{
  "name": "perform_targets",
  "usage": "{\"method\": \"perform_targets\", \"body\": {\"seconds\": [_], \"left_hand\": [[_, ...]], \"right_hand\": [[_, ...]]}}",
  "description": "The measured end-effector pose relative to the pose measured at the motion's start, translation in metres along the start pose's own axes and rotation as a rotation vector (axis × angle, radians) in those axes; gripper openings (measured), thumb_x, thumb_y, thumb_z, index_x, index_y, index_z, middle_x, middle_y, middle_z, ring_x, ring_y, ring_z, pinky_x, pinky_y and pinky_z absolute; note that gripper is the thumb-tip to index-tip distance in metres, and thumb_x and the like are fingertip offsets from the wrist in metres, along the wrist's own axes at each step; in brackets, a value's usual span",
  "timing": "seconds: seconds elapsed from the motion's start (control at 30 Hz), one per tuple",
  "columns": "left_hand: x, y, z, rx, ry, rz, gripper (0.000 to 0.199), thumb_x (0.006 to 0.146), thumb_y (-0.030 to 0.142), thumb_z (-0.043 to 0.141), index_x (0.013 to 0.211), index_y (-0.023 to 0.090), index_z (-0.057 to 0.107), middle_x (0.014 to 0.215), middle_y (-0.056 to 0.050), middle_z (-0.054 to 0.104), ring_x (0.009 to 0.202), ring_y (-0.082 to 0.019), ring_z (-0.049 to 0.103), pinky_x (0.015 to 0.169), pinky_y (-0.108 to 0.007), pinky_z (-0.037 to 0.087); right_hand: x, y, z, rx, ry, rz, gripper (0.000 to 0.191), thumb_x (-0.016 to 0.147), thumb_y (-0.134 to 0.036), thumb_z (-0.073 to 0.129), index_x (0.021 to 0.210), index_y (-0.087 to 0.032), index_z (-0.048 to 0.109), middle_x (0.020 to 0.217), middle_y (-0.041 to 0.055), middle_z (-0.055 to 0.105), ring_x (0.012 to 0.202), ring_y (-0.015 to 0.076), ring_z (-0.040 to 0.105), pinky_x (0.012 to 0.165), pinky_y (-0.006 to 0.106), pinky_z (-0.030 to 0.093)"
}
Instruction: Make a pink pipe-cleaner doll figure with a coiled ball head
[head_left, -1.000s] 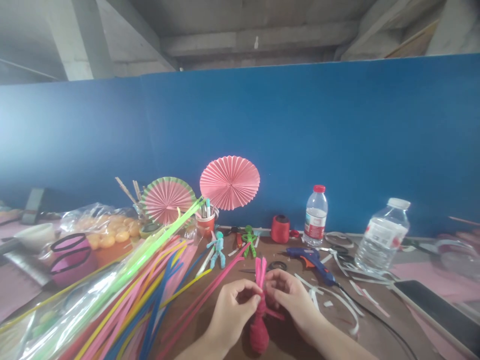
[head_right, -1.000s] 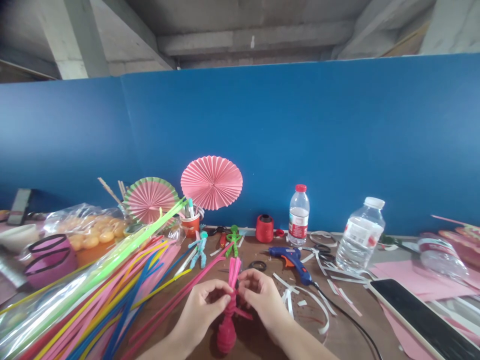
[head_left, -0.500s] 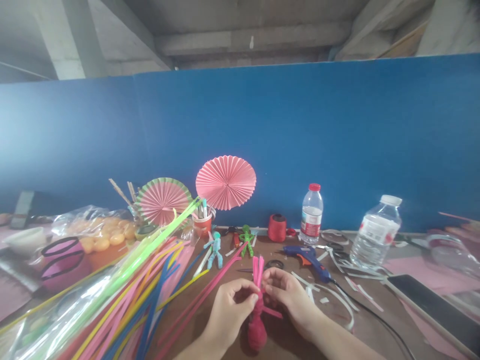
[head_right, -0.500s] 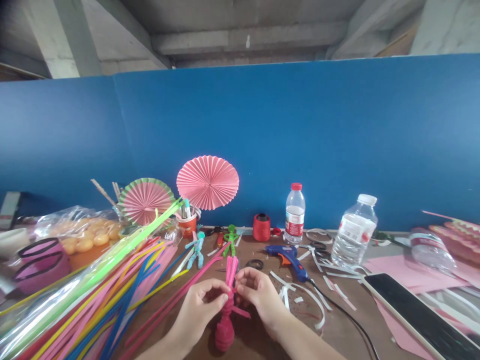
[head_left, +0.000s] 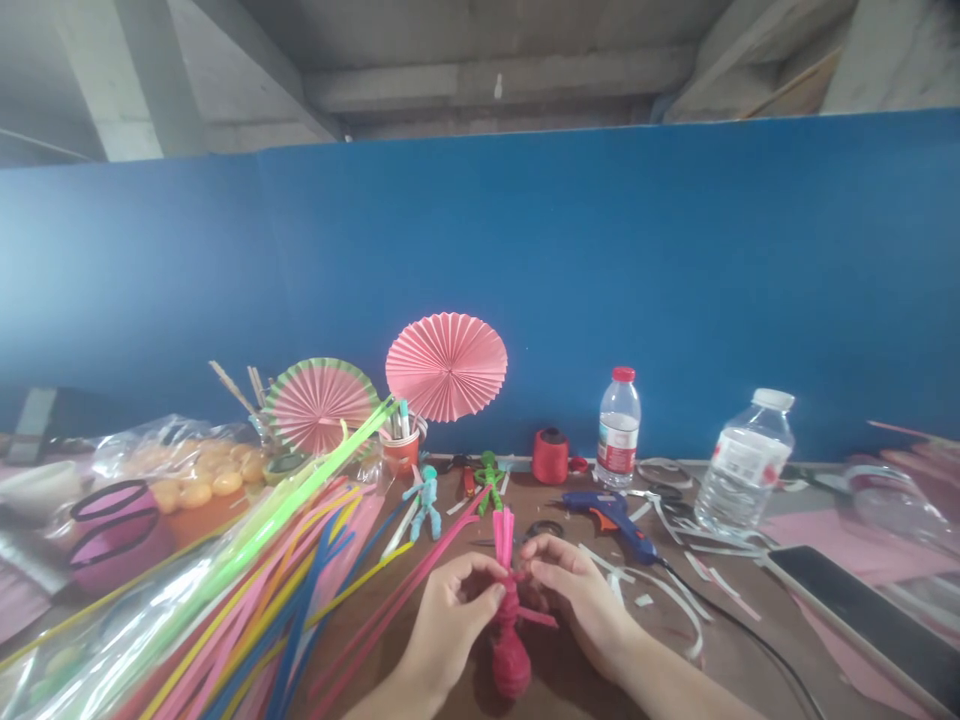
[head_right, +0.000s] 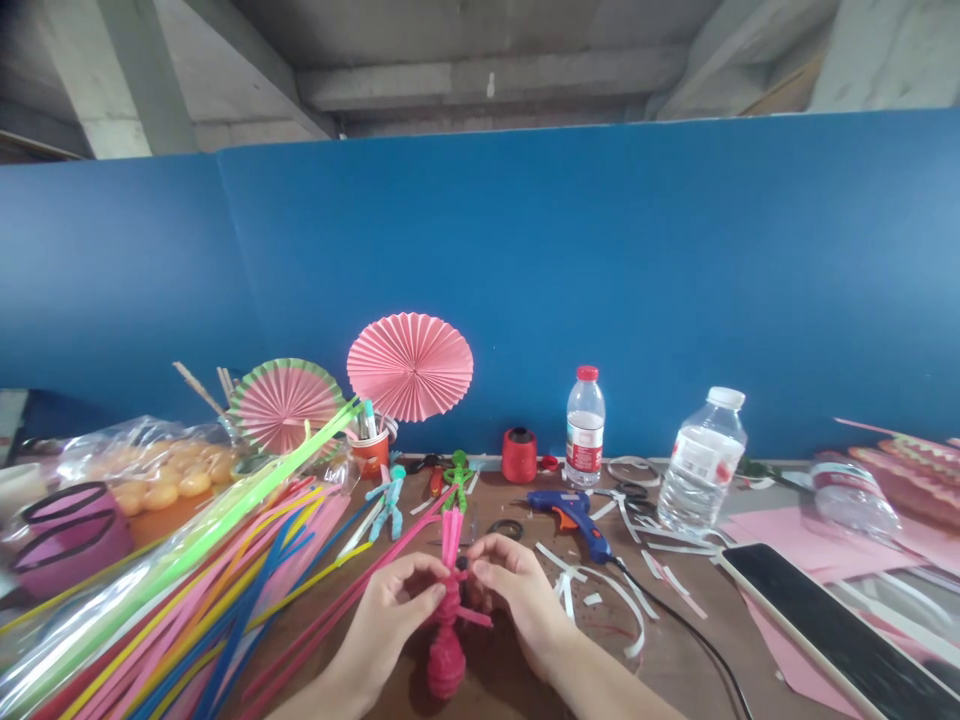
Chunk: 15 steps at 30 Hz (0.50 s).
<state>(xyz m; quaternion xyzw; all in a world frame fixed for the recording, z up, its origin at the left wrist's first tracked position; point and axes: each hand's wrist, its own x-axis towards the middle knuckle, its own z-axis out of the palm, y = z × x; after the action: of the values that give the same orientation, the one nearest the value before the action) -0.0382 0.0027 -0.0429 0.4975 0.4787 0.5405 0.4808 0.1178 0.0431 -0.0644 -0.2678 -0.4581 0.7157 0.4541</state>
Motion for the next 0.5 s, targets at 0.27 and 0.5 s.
{"method": "perform_targets", "body": {"seconds": [0.27,0.5], "left_hand": [[0.006,-0.005,-0.003,-0.115,0.061,0.013,0.009,0.063,0.018,0.069,0.070,0.014,0.065,0.065,-0.002,0.066,0.061,-0.015,0.058,0.059,-0.023,0.045],[0.007,-0.010,-0.007,-0.073,0.084,0.040,0.006,0.065,0.016,0.067,0.071,0.014,0.066,0.068,-0.003,0.067,0.064,-0.015,0.058,0.062,-0.023,0.045]], "right_hand": [[0.001,-0.029,-0.002,-0.767,0.201,-0.173,0.006,0.073,-0.021,0.052,0.078,-0.021,0.055,0.067,-0.0013,0.059,0.064,0.0160,0.055,0.060,0.025,0.039],[0.014,-0.093,-0.090,-1.531,0.564,-0.010,0.008,0.073,-0.025,0.050,0.069,-0.021,0.055,0.071,0.0036,0.064,0.067,0.0205,0.059,0.059,0.028,0.036]]}}
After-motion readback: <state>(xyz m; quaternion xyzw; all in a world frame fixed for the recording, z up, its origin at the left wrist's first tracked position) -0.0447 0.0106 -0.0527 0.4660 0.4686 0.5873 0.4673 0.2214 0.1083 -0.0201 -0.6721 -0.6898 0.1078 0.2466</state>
